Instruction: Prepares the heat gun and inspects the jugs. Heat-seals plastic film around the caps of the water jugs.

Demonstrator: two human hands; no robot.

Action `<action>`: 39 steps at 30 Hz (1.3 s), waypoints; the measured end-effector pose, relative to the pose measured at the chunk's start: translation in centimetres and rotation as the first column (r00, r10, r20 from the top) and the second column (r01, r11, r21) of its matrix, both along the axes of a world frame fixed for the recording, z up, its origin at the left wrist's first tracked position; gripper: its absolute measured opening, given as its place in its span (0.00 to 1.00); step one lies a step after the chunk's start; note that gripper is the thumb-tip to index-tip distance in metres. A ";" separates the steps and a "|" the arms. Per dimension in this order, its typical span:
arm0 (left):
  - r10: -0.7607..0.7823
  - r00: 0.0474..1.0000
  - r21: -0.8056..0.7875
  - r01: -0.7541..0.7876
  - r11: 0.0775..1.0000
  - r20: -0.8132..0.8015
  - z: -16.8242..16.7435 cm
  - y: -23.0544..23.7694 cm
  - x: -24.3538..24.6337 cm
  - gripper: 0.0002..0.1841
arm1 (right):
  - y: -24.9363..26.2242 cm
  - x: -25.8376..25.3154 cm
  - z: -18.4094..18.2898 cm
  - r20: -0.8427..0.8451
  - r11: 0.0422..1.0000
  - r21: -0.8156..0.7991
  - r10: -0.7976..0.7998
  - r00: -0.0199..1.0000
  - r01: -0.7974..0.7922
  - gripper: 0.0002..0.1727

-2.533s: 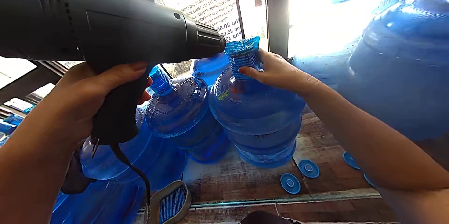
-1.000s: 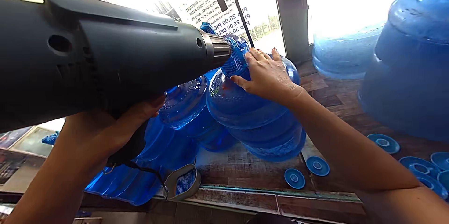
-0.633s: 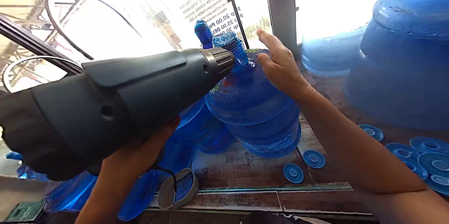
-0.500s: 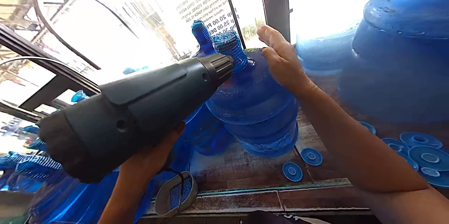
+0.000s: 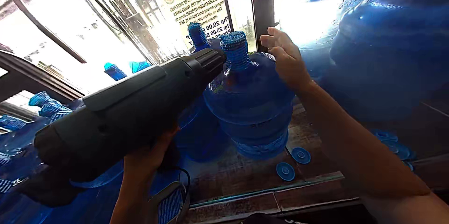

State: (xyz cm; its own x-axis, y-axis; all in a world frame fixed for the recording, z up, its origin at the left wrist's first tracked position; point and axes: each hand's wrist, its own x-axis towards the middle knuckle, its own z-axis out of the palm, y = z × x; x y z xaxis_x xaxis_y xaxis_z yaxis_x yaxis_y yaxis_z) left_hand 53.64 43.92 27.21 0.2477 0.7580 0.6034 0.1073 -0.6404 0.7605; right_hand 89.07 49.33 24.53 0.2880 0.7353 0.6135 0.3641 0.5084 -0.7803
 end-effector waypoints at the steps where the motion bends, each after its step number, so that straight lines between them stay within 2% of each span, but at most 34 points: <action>1: -0.012 1.000 -0.018 0.012 1.000 0.008 -0.2 0.2 0.0 0.12 | 0.0 0.0 0.0 -0.001 1.000 0.000 -0.005 1.000 0.005 0.33; 6: -0.036 0.999 -0.113 0.037 0.993 0.015 -1.9 0.8 0.1 0.11 | 0.1 -0.1 0.1 -0.025 1.000 0.000 -0.025 0.999 0.025 0.33; 9: -0.038 0.999 -0.099 0.038 0.994 0.010 -2.0 1.3 -0.2 0.12 | 0.1 -0.1 0.2 -0.037 0.999 -0.018 -0.035 0.999 0.035 0.32; 16: -0.090 0.996 -0.008 0.090 0.996 0.027 1.3 2.4 -0.9 0.12 | 0.1 -0.2 0.2 -0.026 0.998 -0.038 -0.046 0.999 0.045 0.32; 19: -0.060 0.998 -0.031 0.060 0.998 0.016 2.6 2.8 -0.7 0.14 | 0.0 -0.2 0.2 -0.031 0.998 -0.039 -0.044 0.999 0.043 0.32; 27: -0.013 1.000 -0.084 0.013 0.996 -0.001 4.0 4.0 0.2 0.11 | 0.0 -0.2 0.3 -0.054 0.997 -0.059 -0.043 0.998 0.040 0.32; 35: -0.132 0.991 -0.026 0.133 0.991 0.022 1.6 1.8 -0.2 0.11 | 0.1 -0.3 0.1 -0.160 1.000 -0.027 -0.019 0.987 0.015 0.33; 39: -0.083 0.996 0.047 0.082 0.996 0.024 -0.5 -0.1 1.0 0.10 | 0.2 -0.2 0.1 -0.171 1.000 -0.007 -0.002 0.985 0.001 0.33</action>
